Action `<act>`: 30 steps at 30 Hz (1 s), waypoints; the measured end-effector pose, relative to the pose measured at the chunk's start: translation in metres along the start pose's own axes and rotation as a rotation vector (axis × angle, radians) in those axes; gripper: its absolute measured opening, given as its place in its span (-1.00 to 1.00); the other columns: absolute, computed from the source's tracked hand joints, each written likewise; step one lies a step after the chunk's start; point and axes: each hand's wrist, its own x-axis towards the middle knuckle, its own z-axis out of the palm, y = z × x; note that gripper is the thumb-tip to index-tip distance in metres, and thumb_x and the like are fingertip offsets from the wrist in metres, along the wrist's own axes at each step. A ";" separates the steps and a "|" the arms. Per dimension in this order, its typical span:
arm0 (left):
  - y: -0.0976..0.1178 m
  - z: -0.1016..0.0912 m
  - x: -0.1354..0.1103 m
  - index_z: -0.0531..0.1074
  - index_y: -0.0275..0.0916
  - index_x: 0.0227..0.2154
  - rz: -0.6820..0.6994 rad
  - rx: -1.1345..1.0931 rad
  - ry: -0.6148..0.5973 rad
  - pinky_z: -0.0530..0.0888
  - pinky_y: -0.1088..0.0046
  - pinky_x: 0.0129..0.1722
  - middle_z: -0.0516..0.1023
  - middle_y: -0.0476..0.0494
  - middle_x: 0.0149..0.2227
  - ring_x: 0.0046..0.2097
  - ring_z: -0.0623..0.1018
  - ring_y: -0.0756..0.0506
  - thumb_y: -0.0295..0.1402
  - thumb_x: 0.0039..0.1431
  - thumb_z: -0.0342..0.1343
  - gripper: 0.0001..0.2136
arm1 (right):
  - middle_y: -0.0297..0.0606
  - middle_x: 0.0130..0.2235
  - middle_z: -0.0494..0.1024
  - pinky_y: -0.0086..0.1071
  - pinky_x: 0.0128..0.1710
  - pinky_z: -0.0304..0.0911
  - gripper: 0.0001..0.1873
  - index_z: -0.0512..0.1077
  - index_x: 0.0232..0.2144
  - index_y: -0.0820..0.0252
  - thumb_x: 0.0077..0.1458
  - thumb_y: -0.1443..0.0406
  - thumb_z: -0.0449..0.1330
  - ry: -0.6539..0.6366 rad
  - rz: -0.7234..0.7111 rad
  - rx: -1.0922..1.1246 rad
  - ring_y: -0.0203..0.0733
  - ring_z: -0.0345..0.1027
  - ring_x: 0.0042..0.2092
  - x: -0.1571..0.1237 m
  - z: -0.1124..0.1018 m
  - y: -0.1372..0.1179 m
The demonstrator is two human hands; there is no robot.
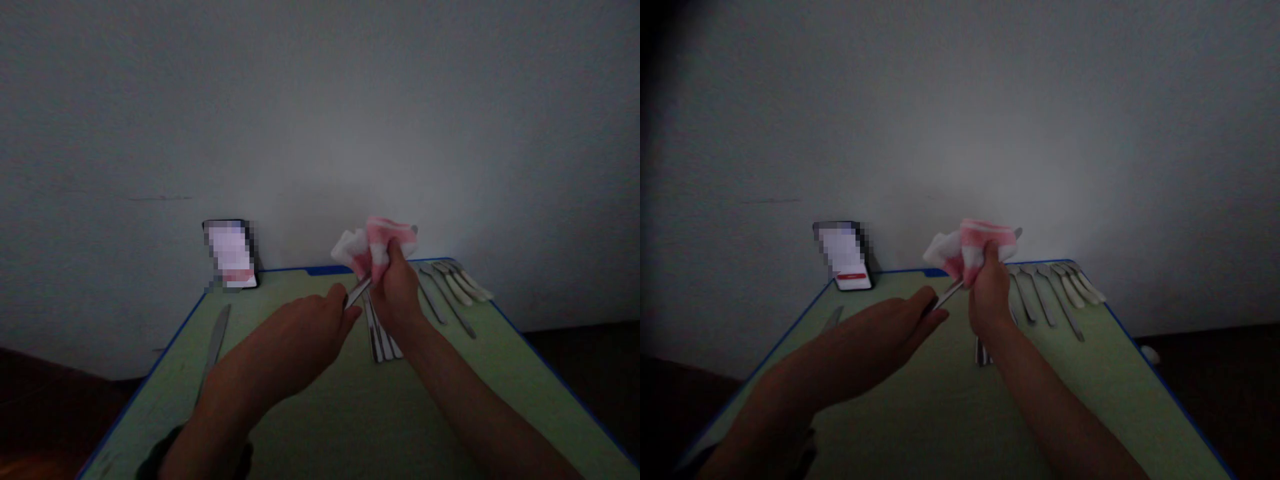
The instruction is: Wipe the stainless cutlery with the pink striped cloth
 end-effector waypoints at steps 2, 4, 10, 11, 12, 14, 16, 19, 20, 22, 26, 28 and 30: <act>0.001 0.000 0.000 0.25 -0.25 -0.21 -0.001 0.005 -0.008 0.20 0.44 -0.54 0.46 -0.10 -0.47 -0.49 0.47 -0.09 -0.20 0.34 -0.32 -0.70 | -0.41 -0.52 0.50 -0.45 -0.43 0.28 -0.66 0.41 -0.49 0.18 0.14 0.09 0.04 0.066 0.062 0.109 -0.33 0.38 -0.44 0.004 0.003 -0.006; 0.002 0.000 0.000 0.25 -0.23 -0.23 -0.007 -0.001 -0.012 0.20 0.44 -0.55 0.46 -0.09 -0.48 -0.49 0.47 -0.09 -0.19 0.34 -0.32 -0.70 | -0.40 -0.49 0.52 -0.45 -0.40 0.31 -0.68 0.41 -0.47 0.19 0.17 0.13 0.02 0.126 0.127 0.221 -0.34 0.40 -0.43 0.008 0.005 -0.013; 0.001 -0.002 -0.004 0.23 -0.18 -0.25 0.003 -0.035 -0.046 0.18 0.46 -0.56 0.43 -0.04 -0.50 -0.50 0.46 -0.09 -0.16 0.34 -0.33 -0.71 | -0.39 -0.61 0.45 -0.50 -0.63 0.17 -0.54 0.38 -0.50 0.20 0.23 0.06 -0.11 0.179 0.146 0.226 -0.37 0.26 -0.62 0.021 0.000 -0.034; 0.002 -0.003 -0.005 0.23 -0.18 -0.25 0.008 -0.039 -0.052 0.19 0.46 -0.56 0.43 -0.04 -0.50 -0.50 0.46 -0.08 -0.15 0.34 -0.33 -0.71 | -0.38 -0.63 0.43 -0.50 -0.68 0.11 -0.50 0.37 -0.50 0.21 0.24 0.04 -0.15 0.164 0.152 0.202 -0.37 0.21 -0.66 0.024 -0.003 -0.038; 0.002 -0.004 -0.006 0.23 -0.18 -0.25 0.011 -0.042 -0.058 0.19 0.46 -0.55 0.43 -0.03 -0.50 -0.49 0.46 -0.08 -0.15 0.34 -0.33 -0.71 | -0.37 -0.64 0.42 -0.50 -0.71 0.06 -0.47 0.37 -0.51 0.21 0.24 0.03 -0.18 0.150 0.152 0.186 -0.38 0.17 -0.68 0.026 -0.006 -0.041; 0.003 -0.005 -0.008 0.22 -0.17 -0.24 0.011 -0.051 -0.066 0.18 0.45 -0.55 0.42 -0.02 -0.50 -0.49 0.45 -0.08 -0.14 0.34 -0.32 -0.71 | -0.35 -0.66 0.41 -0.51 -0.72 0.02 -0.45 0.36 -0.52 0.21 0.25 0.02 -0.21 0.124 0.134 0.187 -0.39 0.13 -0.70 0.029 -0.011 -0.048; 0.004 -0.005 -0.009 0.22 -0.16 -0.24 0.007 -0.069 -0.071 0.17 0.45 -0.54 0.42 -0.01 -0.50 -0.49 0.45 -0.08 -0.14 0.34 -0.32 -0.72 | -0.33 -0.65 0.43 -0.51 -0.68 0.07 -0.45 0.37 -0.51 0.21 0.25 0.04 -0.22 0.080 0.107 0.215 -0.39 0.18 -0.68 0.032 -0.014 -0.053; 0.004 -0.006 -0.011 0.23 -0.15 -0.26 0.015 -0.103 -0.076 0.19 0.45 -0.53 0.42 0.00 -0.48 -0.48 0.45 -0.07 -0.12 0.34 -0.34 -0.70 | -0.34 -0.64 0.45 -0.51 -0.63 0.15 -0.46 0.36 -0.51 0.20 0.26 0.04 -0.22 0.054 0.092 0.238 -0.38 0.23 -0.66 0.030 -0.012 -0.056; 0.003 -0.006 -0.012 0.23 -0.15 -0.28 0.026 -0.110 -0.077 0.19 0.45 -0.53 0.42 0.00 -0.48 -0.47 0.45 -0.07 -0.11 0.33 -0.35 -0.68 | -0.35 -0.63 0.44 -0.51 -0.63 0.14 -0.48 0.36 -0.50 0.19 0.25 0.04 -0.21 0.069 0.095 0.236 -0.38 0.22 -0.66 0.028 -0.010 -0.055; -0.001 -0.008 -0.013 0.23 -0.16 -0.31 0.039 -0.104 -0.068 0.20 0.45 -0.52 0.42 -0.01 -0.48 -0.46 0.45 -0.06 -0.09 0.33 -0.36 -0.65 | -0.36 -0.62 0.44 -0.50 -0.66 0.11 -0.51 0.35 -0.49 0.19 0.24 0.03 -0.17 0.105 0.119 0.215 -0.38 0.20 -0.67 0.022 -0.004 -0.052; -0.009 -0.012 -0.015 0.24 -0.17 -0.33 -0.001 -0.046 -0.048 0.22 0.45 -0.51 0.43 -0.02 -0.48 -0.46 0.45 -0.07 -0.06 0.32 -0.34 -0.64 | -0.35 -0.55 0.47 -0.48 -0.64 0.11 -0.56 0.37 -0.46 0.19 0.20 0.02 -0.10 0.129 0.154 0.169 -0.35 0.25 -0.60 0.007 0.007 -0.036; -0.011 -0.011 -0.013 0.26 -0.19 -0.32 -0.019 -0.023 -0.060 0.24 0.44 -0.51 0.45 -0.05 -0.47 -0.45 0.47 -0.08 -0.07 0.32 -0.32 -0.64 | -0.37 -0.56 0.45 -0.46 -0.58 0.15 -0.56 0.37 -0.50 0.18 0.17 0.00 -0.06 0.140 0.124 0.107 -0.34 0.28 -0.56 -0.003 0.009 -0.025; -0.011 -0.009 -0.011 0.27 -0.20 -0.25 -0.029 -0.004 -0.063 0.26 0.43 -0.51 0.49 -0.09 -0.43 -0.42 0.50 -0.11 -0.10 0.32 -0.29 -0.67 | -0.41 -0.67 0.34 -0.44 -0.56 0.14 -0.49 0.31 -0.63 0.16 0.14 -0.05 -0.06 0.122 0.114 -0.046 -0.33 0.22 -0.60 -0.015 0.010 -0.013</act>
